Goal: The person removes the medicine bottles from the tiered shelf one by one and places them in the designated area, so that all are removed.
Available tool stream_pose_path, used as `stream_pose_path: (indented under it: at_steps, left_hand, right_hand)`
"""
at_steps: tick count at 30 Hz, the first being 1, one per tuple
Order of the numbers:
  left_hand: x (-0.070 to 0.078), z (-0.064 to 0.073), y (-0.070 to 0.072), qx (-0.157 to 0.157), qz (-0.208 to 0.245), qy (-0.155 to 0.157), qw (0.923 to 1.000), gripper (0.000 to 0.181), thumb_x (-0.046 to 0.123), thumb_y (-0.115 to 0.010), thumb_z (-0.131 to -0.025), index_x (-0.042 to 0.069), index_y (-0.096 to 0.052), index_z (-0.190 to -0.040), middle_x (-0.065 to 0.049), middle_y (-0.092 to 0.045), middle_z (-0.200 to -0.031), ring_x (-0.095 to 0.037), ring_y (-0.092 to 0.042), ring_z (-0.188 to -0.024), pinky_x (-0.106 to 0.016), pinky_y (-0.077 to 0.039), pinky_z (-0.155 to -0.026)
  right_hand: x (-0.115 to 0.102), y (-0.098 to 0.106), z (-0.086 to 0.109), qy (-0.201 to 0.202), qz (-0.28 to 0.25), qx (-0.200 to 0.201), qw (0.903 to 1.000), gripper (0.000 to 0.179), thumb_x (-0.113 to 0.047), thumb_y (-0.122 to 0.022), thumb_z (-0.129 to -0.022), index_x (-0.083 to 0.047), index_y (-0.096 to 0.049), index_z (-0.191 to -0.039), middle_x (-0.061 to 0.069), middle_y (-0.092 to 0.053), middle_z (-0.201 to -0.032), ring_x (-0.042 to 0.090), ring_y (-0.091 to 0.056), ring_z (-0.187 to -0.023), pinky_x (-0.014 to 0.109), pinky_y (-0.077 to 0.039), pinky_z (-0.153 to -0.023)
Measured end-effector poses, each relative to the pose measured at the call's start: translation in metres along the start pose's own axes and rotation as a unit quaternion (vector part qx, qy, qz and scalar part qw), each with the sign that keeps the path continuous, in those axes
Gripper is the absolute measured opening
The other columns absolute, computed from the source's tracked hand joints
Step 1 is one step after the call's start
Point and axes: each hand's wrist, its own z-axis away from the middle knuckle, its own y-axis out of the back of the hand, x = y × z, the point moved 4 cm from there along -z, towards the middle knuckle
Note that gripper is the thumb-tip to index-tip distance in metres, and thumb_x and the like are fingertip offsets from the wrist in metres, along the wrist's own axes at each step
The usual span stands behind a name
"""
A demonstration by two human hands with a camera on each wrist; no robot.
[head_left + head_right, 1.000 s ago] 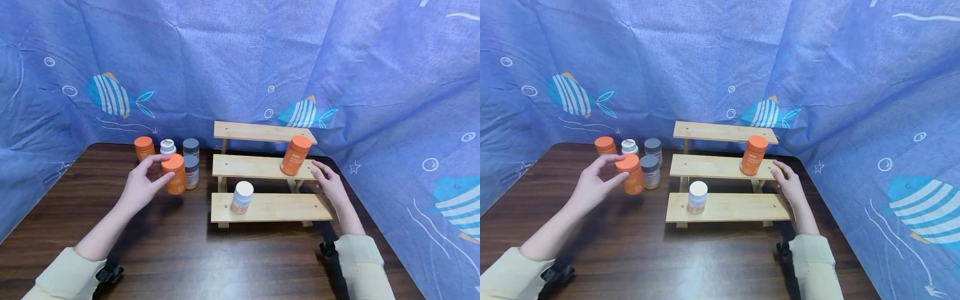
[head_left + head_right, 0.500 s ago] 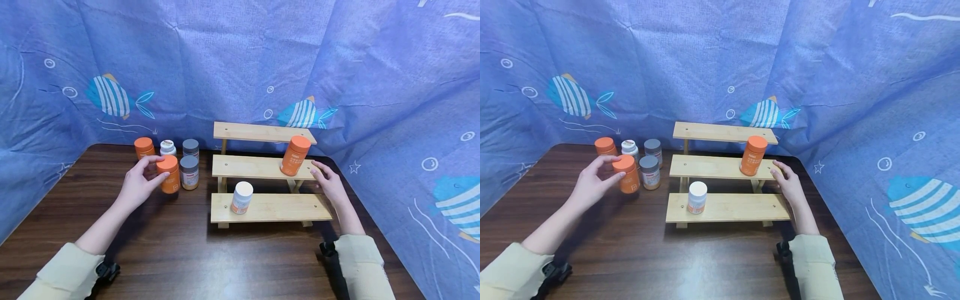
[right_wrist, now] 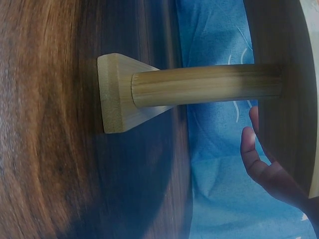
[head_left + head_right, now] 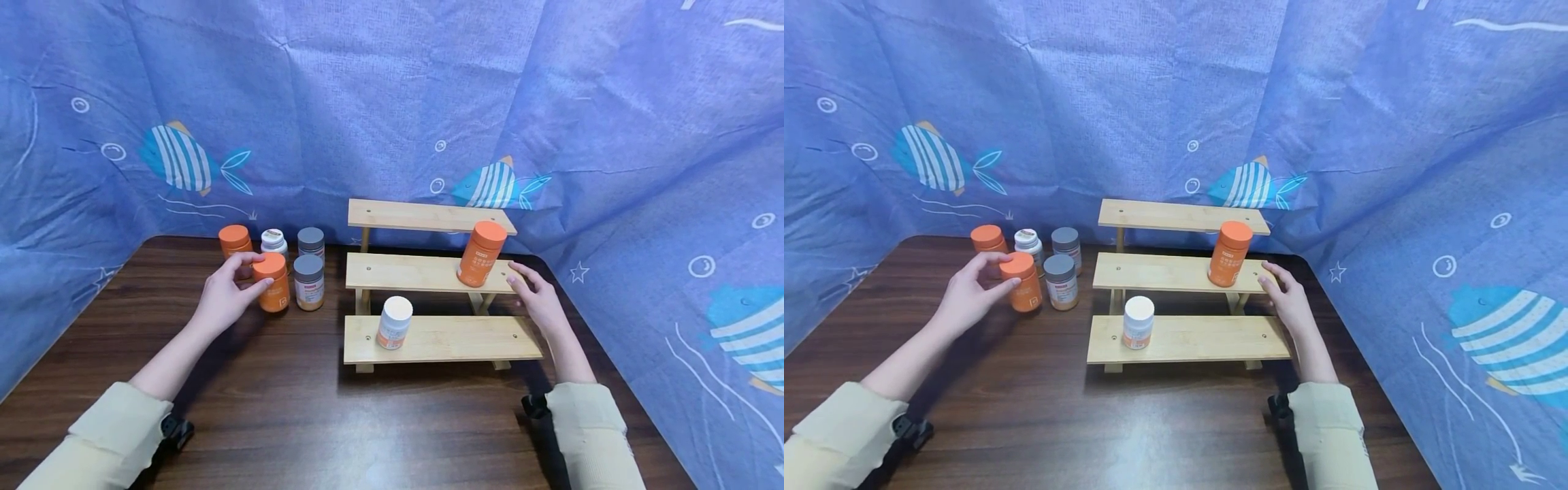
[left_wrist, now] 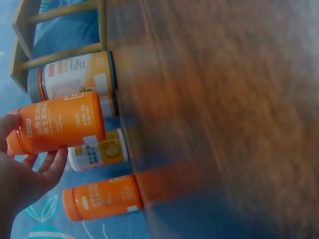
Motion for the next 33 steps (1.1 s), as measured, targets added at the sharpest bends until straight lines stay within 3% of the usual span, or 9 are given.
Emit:
stream_pose_path:
  at_steps: [2,7,20,30,33]
  left_hand:
    - [-0.003,-0.002,-0.001,-0.003,-0.001,0.004,1.0000,0.041,0.013,-0.070,-0.085,0.001,-0.053,-0.120,-0.019,-0.058,-0.125,-0.035,-0.062,-0.101,-0.048,-0.050,-0.081]
    - [-0.012,-0.007,-0.003,-0.011,-0.008,0.013,0.9998,0.040,0.012,-0.069,-0.086,0.000,-0.052,-0.120,-0.023,-0.057,-0.122,-0.040,-0.060,-0.102,-0.053,-0.048,-0.085]
    - [-0.021,-0.011,-0.008,-0.045,-0.013,0.051,0.9976,0.042,0.012,-0.068,-0.087,-0.001,-0.048,-0.121,-0.025,-0.053,-0.122,-0.044,-0.056,-0.107,-0.057,-0.045,-0.091]
    - [-0.021,-0.011,-0.004,-0.077,-0.019,0.075,0.9941,0.042,0.014,-0.066,-0.089,0.000,-0.046,-0.123,-0.026,-0.050,-0.126,-0.045,-0.052,-0.112,-0.059,-0.042,-0.093]
    - [-0.019,-0.012,-0.001,-0.090,-0.020,0.082,0.9923,0.042,0.015,-0.065,-0.090,-0.001,-0.047,-0.124,-0.026,-0.050,-0.127,-0.045,-0.051,-0.114,-0.059,-0.042,-0.094]
  right_hand:
    - [0.006,0.000,-0.002,0.000,0.007,0.002,1.0000,0.052,-0.037,-0.057,-0.094,-0.013,-0.047,-0.139,-0.006,-0.053,-0.111,0.004,-0.053,-0.070,0.024,-0.051,-0.062]
    - [0.009,0.001,-0.003,0.001,0.011,0.006,0.9999,0.052,-0.039,-0.057,-0.093,-0.013,-0.048,-0.138,-0.010,-0.054,-0.108,0.015,-0.055,-0.073,0.027,-0.052,-0.062]
    - [0.009,0.001,-0.003,0.003,0.007,0.008,0.9999,0.051,-0.037,-0.058,-0.093,-0.014,-0.049,-0.137,-0.011,-0.055,-0.099,0.015,-0.056,-0.071,0.027,-0.052,-0.062]
    - [0.009,-0.001,-0.002,0.006,-0.006,0.005,0.9999,0.052,-0.036,-0.058,-0.093,-0.011,-0.048,-0.138,-0.008,-0.052,-0.122,0.003,-0.053,-0.079,0.025,-0.052,-0.062]
    - [0.009,0.000,-0.001,0.006,-0.005,0.009,0.9999,0.051,-0.036,-0.059,-0.093,-0.012,-0.049,-0.137,-0.006,-0.054,-0.119,0.006,-0.055,-0.075,0.026,-0.052,-0.062]
